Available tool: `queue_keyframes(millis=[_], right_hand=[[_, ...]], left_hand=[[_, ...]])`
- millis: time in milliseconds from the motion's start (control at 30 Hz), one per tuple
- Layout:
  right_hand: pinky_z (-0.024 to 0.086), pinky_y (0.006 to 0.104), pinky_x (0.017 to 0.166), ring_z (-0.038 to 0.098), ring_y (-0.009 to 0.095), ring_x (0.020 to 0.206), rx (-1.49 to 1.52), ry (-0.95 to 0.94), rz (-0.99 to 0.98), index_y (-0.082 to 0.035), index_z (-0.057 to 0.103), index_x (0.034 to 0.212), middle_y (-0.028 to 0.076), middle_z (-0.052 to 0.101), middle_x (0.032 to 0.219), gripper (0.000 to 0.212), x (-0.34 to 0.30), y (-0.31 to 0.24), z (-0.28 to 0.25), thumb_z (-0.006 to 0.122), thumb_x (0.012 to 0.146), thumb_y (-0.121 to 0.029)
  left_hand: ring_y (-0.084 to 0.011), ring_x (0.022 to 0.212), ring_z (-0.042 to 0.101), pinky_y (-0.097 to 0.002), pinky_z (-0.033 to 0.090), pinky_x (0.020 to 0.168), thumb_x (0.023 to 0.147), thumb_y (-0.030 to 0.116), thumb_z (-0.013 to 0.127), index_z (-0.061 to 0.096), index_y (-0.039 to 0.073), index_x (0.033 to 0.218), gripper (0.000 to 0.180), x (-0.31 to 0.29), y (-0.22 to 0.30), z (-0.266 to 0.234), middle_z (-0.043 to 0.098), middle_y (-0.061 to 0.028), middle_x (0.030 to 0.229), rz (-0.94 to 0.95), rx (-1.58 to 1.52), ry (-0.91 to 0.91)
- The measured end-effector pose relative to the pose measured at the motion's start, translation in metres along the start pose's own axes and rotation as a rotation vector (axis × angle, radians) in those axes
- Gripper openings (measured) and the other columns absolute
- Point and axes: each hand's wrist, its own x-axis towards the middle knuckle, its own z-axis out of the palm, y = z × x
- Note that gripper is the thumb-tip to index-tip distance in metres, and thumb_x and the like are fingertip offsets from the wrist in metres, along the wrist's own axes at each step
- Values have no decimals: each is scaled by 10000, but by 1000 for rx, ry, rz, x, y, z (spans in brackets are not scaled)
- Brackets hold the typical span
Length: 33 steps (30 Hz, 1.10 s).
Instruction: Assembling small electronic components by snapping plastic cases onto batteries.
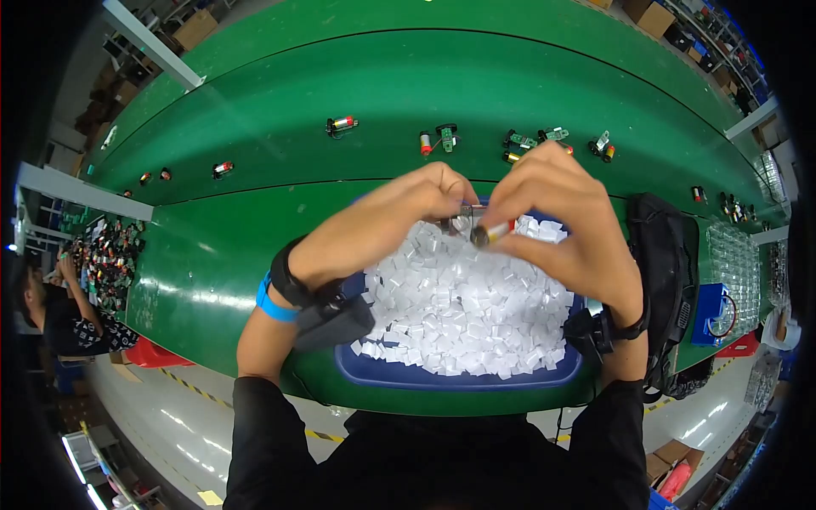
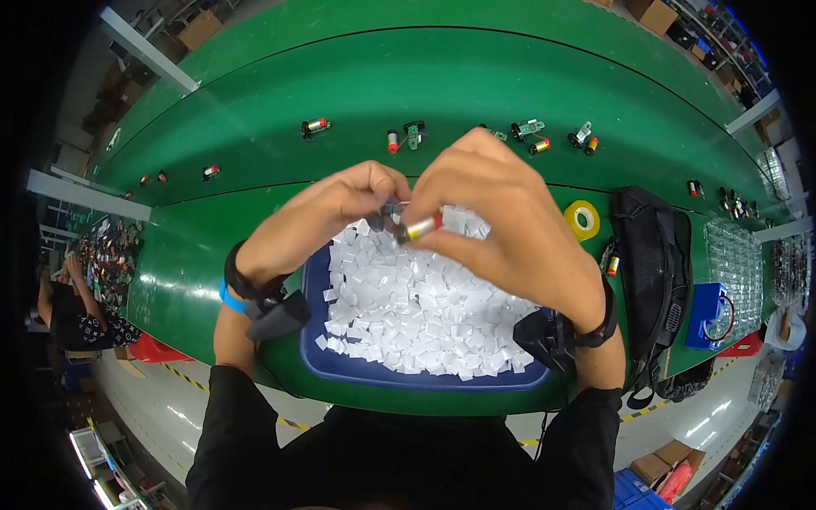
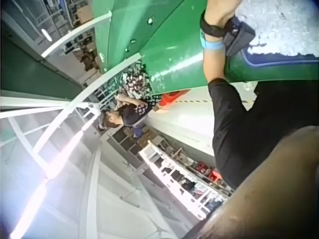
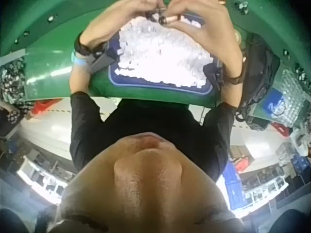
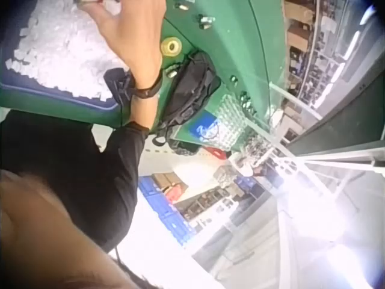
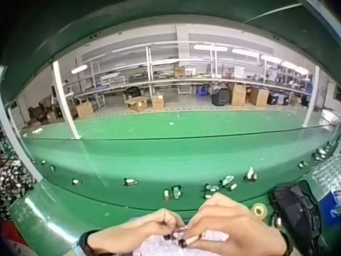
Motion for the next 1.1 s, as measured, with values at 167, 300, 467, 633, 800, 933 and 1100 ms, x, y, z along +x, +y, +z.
queue_keyframes(millis=[167, 300, 467, 633, 800, 933, 1100], right_hand=[[490, 346, 740, 600, 246, 858, -84, 60, -114, -62, 697, 896, 35, 710, 924, 290, -2, -7, 6, 834, 646, -10], [492, 335, 732, 599, 241, 839, -165, 147, -112, -58, 705, 914, 35, 725, 951, 296, -1, -8, 6, 822, 649, -1], [496, 311, 681, 602, 223, 796, -242, 192, -204, -53, 722, 902, 37, 736, 943, 282, -2, -9, 3, 816, 643, 7], [487, 292, 618, 603, 215, 772, -341, 239, -248, -48, 732, 846, 33, 740, 925, 239, -4, -6, 6, 821, 630, 4], [467, 283, 579, 589, 221, 773, -445, 268, -266, -49, 731, 791, 23, 735, 917, 195, -4, -5, 4, 819, 622, -7], [461, 288, 588, 574, 221, 768, -460, 260, -272, -59, 728, 782, 16, 729, 909, 186, -4, -13, 0, 816, 626, -9], [451, 292, 593, 556, 221, 761, -419, 279, -236, -72, 728, 792, 7, 718, 888, 208, -4, -17, 1, 825, 616, -16]], left_hand=[[-143, 1025, 581, -302, 446, 898, 1003, 248, 522, 600, -6, 1121, 291, 4, 4, -1, 652, -65, 1055, -182, -572, -34], [-184, 994, 602, -315, 471, 894, 998, 221, 531, 599, -17, 1174, 304, 4, 12, 8, 632, -110, 1139, -3, -130, 208], [-164, 894, 635, -272, 498, 808, 990, 190, 561, 582, -26, 1223, 318, -6, 21, 12, 652, -91, 1075, -48, -130, 29], [-113, 814, 623, -249, 501, 724, 964, 141, 617, 577, -23, 1231, 316, -5, 17, 12, 659, -56, 997, -120, -77, -7], [-71, 772, 592, -228, 483, 647, 925, 104, 677, 591, -8, 1221, 328, -11, 16, 28, 647, -32, 927, 7, -43, 75], [-70, 751, 594, -218, 473, 553, 917, 86, 687, 584, -13, 1229, 343, -11, 19, 27, 656, -51, 934, -10, -32, 73], [-89, 774, 603, -217, 491, 464, 924, 46, 667, 551, -32, 1253, 357, -9, 15, 33, 664, -99, 1009, 110, -11, 118]])
